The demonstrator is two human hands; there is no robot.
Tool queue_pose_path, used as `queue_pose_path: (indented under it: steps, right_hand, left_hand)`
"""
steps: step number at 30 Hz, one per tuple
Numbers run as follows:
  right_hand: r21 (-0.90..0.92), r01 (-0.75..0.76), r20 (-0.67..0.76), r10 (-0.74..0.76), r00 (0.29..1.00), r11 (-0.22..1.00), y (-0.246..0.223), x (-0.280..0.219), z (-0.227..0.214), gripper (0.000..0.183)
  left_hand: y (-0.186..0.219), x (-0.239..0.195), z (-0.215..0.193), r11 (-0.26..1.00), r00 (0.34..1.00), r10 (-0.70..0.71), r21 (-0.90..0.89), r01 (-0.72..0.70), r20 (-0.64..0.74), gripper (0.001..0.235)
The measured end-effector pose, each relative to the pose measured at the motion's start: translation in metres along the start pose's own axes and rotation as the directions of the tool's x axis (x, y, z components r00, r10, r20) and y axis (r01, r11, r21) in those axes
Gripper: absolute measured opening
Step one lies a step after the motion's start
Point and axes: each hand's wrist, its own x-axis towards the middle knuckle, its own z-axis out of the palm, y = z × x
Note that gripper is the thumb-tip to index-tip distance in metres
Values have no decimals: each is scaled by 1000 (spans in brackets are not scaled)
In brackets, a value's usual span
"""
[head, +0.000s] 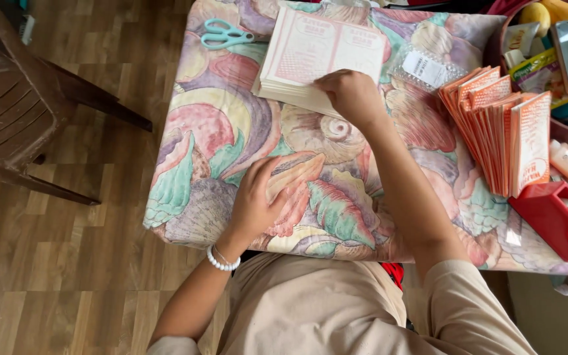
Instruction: Manually folding the base of paper bags and organizing them into stacks on a table.
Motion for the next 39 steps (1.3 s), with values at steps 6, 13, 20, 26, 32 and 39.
queue_pose_path:
  steps: [6,13,20,26,32,39]
  right_hand:
    - [530,-216,-101,313,944,820,-2,8,-24,27]
    - [648,-411,119,449,886,641,7,9,-33,6]
    - [678,-357,56,439,897,642,33,8,-34,6]
    - [654,-290,-1,383,924,699,26,2,-46,21]
    - [403,-190,151,140,979,895,18,5,-53,27]
    - [299,-106,17,105,994,948,28,3,-30,19]
  left_hand:
    - [-9,97,-6,961,980,152,211,-177,126,39]
    - [-46,170,34,786,906,413,467,-405,91,11]
    - [-57,195,54,781,895,376,437,-446,241,53]
    - [-65,203,58,777,875,384,409,-479,297,34]
    - [-59,207,61,818,881,396,337,-467,261,8]
    - [-57,211,59,864,925,279,353,-359,258,13]
